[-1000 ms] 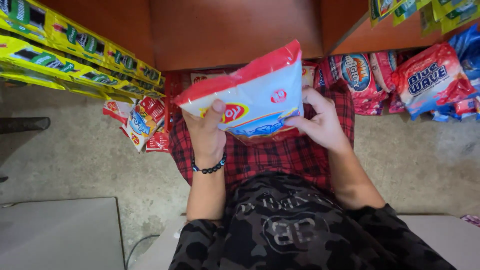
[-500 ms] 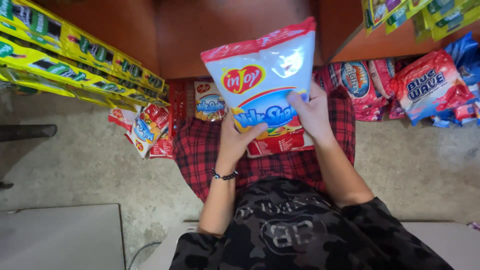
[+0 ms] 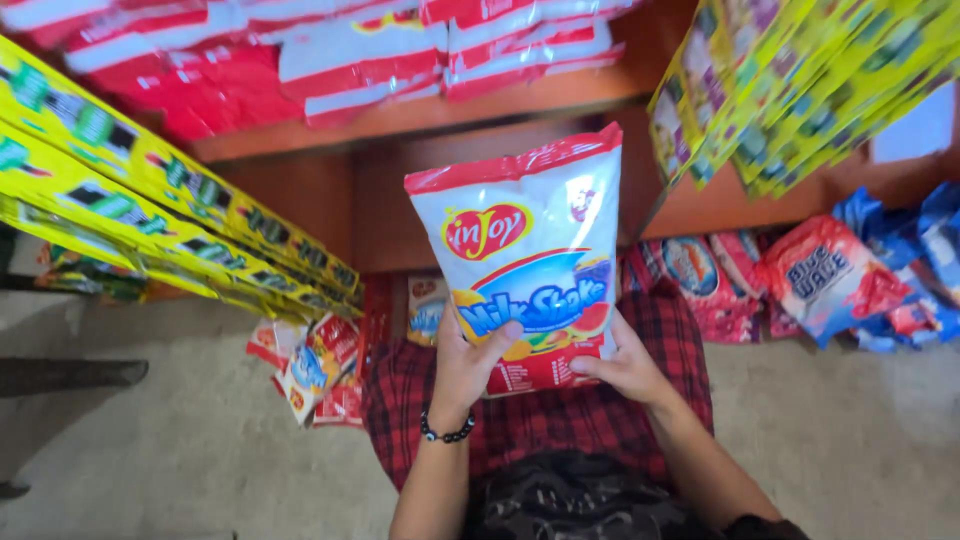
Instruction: Stocking and organizing bags of milkshake mix on a lower shelf in a grocery store.
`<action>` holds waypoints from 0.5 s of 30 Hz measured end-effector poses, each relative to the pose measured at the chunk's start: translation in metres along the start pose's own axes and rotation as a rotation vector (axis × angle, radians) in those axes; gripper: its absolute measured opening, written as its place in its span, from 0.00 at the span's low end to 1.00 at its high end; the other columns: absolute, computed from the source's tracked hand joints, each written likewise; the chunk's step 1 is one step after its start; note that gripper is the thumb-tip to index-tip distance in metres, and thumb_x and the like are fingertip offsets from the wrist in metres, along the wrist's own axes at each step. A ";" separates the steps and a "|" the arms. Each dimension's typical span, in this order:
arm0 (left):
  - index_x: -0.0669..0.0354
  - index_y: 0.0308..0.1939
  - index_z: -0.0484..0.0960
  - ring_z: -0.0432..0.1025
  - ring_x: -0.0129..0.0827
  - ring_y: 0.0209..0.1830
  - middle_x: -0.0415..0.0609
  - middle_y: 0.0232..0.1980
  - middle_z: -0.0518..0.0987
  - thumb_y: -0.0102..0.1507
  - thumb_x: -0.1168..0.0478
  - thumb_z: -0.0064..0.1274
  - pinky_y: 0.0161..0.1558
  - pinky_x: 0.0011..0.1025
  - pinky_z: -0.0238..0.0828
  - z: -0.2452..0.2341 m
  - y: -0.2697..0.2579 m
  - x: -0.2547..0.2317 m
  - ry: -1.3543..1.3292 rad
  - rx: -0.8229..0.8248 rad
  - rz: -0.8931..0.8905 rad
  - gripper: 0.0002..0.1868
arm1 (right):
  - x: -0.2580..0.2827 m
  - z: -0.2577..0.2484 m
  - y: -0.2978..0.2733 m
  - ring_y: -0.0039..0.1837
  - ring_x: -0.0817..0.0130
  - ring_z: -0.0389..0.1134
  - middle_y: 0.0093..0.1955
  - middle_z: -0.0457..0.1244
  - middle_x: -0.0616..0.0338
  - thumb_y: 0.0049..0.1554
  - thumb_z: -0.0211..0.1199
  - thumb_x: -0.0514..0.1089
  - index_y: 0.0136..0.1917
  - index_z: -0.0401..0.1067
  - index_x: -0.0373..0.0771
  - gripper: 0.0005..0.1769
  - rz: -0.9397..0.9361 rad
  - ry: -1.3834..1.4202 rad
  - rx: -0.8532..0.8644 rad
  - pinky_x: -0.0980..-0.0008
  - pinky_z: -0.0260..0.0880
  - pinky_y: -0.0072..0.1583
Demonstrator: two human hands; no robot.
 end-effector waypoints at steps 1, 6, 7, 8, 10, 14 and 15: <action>0.66 0.67 0.69 0.76 0.30 0.58 0.49 0.59 0.80 0.61 0.66 0.66 0.62 0.33 0.74 0.007 0.003 -0.011 0.046 0.082 0.005 0.33 | 0.020 0.005 0.001 0.73 0.63 0.61 0.73 0.59 0.54 0.49 0.76 0.40 0.80 0.49 0.35 0.53 -0.086 0.049 0.016 0.57 0.62 0.71; 0.63 0.74 0.57 0.68 0.30 0.67 0.49 0.67 0.72 0.55 0.64 0.70 0.68 0.34 0.65 0.033 0.007 -0.072 0.173 0.344 0.201 0.48 | 0.078 0.000 0.023 0.71 0.62 0.65 0.72 0.62 0.51 0.51 0.73 0.37 0.79 0.54 0.33 0.47 -0.283 0.081 0.055 0.58 0.66 0.71; 0.63 0.74 0.57 0.70 0.33 0.64 0.51 0.65 0.75 0.57 0.64 0.69 0.65 0.34 0.68 0.035 0.005 -0.073 0.311 0.328 0.215 0.46 | 0.098 -0.001 0.029 0.72 0.63 0.64 0.72 0.62 0.53 0.51 0.73 0.38 0.79 0.54 0.33 0.47 -0.344 0.019 0.039 0.59 0.65 0.71; 0.63 0.74 0.58 0.73 0.36 0.62 0.54 0.63 0.78 0.59 0.65 0.68 0.61 0.35 0.71 0.036 0.005 -0.075 0.452 0.309 0.230 0.44 | 0.116 0.000 0.035 0.72 0.65 0.63 0.72 0.62 0.54 0.52 0.73 0.38 0.79 0.54 0.33 0.47 -0.407 -0.039 0.024 0.60 0.64 0.72; 0.60 0.74 0.56 0.76 0.33 0.47 0.52 0.55 0.79 0.61 0.64 0.62 0.48 0.33 0.76 0.036 0.011 -0.060 0.307 0.244 0.025 0.41 | 0.145 0.003 0.045 0.71 0.65 0.64 0.71 0.63 0.53 0.52 0.73 0.40 0.78 0.56 0.32 0.45 -0.439 -0.066 0.013 0.60 0.64 0.72; 0.61 0.76 0.56 0.77 0.28 0.28 0.51 0.48 0.81 0.67 0.65 0.52 0.32 0.27 0.78 0.052 0.033 -0.099 0.217 0.265 0.027 0.34 | 0.207 0.017 0.061 0.70 0.66 0.65 0.71 0.63 0.54 0.55 0.71 0.45 0.78 0.58 0.31 0.43 -0.515 -0.011 -0.037 0.62 0.64 0.72; 0.61 0.76 0.56 0.77 0.28 0.28 0.51 0.48 0.81 0.67 0.65 0.52 0.32 0.27 0.78 0.053 0.045 -0.106 0.217 0.263 0.037 0.34 | 0.224 0.022 0.064 0.70 0.66 0.65 0.71 0.63 0.54 0.55 0.71 0.45 0.78 0.58 0.31 0.43 -0.521 -0.014 -0.031 0.62 0.64 0.72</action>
Point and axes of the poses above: each hand's wrist, its own y-axis towards the middle knuckle, its own z-axis out of the palm, x = y × z, the point moved 8 cm from there along y, towards the middle knuckle
